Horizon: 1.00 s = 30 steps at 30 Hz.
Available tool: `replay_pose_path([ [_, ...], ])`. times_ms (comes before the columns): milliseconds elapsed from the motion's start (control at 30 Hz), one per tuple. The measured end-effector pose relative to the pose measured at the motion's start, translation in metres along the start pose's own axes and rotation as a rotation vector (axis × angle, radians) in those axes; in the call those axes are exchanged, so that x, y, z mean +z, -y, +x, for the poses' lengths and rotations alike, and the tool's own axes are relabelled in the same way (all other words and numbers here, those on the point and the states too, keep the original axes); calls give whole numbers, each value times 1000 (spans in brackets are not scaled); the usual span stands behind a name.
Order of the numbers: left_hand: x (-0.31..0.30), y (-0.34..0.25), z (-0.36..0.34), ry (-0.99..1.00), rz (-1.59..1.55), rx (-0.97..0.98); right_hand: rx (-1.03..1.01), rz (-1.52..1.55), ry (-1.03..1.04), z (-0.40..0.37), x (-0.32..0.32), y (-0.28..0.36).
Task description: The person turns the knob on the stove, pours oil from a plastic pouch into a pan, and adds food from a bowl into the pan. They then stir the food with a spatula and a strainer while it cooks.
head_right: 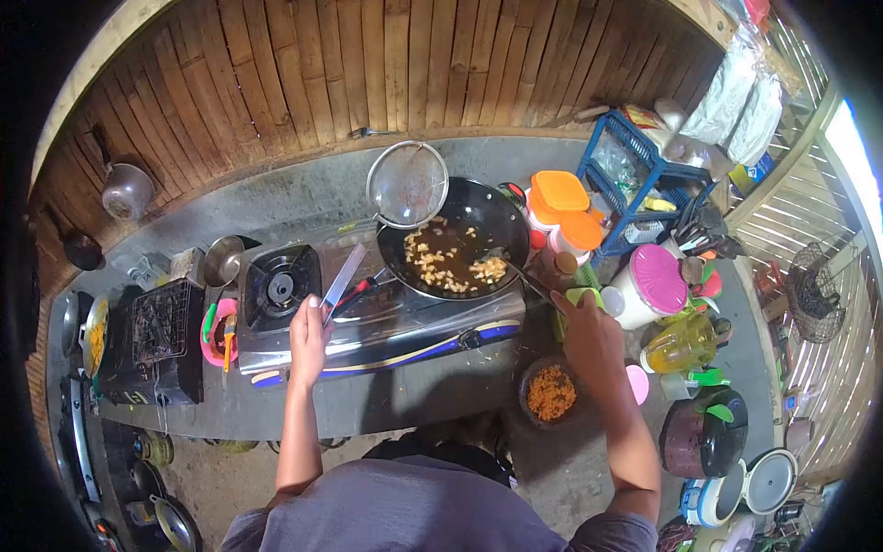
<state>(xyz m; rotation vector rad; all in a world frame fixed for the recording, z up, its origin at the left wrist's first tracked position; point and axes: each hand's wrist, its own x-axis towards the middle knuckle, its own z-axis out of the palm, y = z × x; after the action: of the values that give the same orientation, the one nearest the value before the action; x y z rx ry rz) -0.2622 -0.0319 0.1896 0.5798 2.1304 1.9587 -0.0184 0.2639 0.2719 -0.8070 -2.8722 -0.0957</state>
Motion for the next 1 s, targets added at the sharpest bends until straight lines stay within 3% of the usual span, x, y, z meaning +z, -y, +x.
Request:
replay_pose_path([
  [233,-2,-1,4,24,59,5,56,-39,129,-22,-47,9],
  [700,-3,1,4,20,16,-19,93,-13,96,-39,-88,21],
  [1000,-10,2,2,0,-36,-11,-60,103,134,-21,-21,24],
])
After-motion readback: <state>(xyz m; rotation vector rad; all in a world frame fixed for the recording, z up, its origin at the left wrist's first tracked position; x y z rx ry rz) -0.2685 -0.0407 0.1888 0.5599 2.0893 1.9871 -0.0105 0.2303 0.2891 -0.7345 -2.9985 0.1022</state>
